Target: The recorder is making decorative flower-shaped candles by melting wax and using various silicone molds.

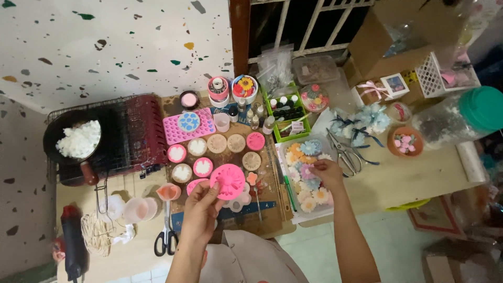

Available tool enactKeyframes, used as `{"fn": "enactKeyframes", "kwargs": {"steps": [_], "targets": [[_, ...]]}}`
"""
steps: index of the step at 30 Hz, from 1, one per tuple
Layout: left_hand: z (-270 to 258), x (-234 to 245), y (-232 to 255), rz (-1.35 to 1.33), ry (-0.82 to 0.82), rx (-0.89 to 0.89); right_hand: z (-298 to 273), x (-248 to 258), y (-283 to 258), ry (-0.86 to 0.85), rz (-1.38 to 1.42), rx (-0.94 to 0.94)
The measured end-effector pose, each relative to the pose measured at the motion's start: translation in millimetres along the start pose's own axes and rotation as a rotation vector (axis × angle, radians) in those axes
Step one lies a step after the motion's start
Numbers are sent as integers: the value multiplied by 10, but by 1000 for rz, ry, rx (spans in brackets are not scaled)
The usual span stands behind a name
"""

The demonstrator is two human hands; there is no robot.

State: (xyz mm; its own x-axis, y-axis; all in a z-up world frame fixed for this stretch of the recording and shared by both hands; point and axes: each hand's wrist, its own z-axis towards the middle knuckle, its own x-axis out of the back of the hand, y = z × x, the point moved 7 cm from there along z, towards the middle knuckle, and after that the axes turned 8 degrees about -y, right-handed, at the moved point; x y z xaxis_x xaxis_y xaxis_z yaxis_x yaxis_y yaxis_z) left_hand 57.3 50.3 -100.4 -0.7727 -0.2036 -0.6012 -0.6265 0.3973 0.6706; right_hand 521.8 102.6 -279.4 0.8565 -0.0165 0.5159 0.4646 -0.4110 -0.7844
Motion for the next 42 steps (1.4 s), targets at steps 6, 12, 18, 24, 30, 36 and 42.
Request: {"fn": "enactKeyframes", "kwargs": {"steps": [6,12,18,24,30,36,42], "targets": [[34,-121,-99,-82,-39,60,-245,-147,-447,214,-211,200],[375,107,-702,-312,-95,49,-1222,-1211,-1726,-299,595,12],[169,302,-693,-23,61,149,-726,-1796,-1495,-308,692,45],[-93,1363,-491,-61,327,136,513,-2275,-1225,-274,-69,344],[-443,1946,-250,-197,481,25,619,-3205,-1382,-368,-553,543],[-540,2321,-300,-230,557,9,63,-3609,-2249,-343,-865,518],[-418,2320,-395,-279,517,14,3,-3825,-2376,-340,-735,418]]}}
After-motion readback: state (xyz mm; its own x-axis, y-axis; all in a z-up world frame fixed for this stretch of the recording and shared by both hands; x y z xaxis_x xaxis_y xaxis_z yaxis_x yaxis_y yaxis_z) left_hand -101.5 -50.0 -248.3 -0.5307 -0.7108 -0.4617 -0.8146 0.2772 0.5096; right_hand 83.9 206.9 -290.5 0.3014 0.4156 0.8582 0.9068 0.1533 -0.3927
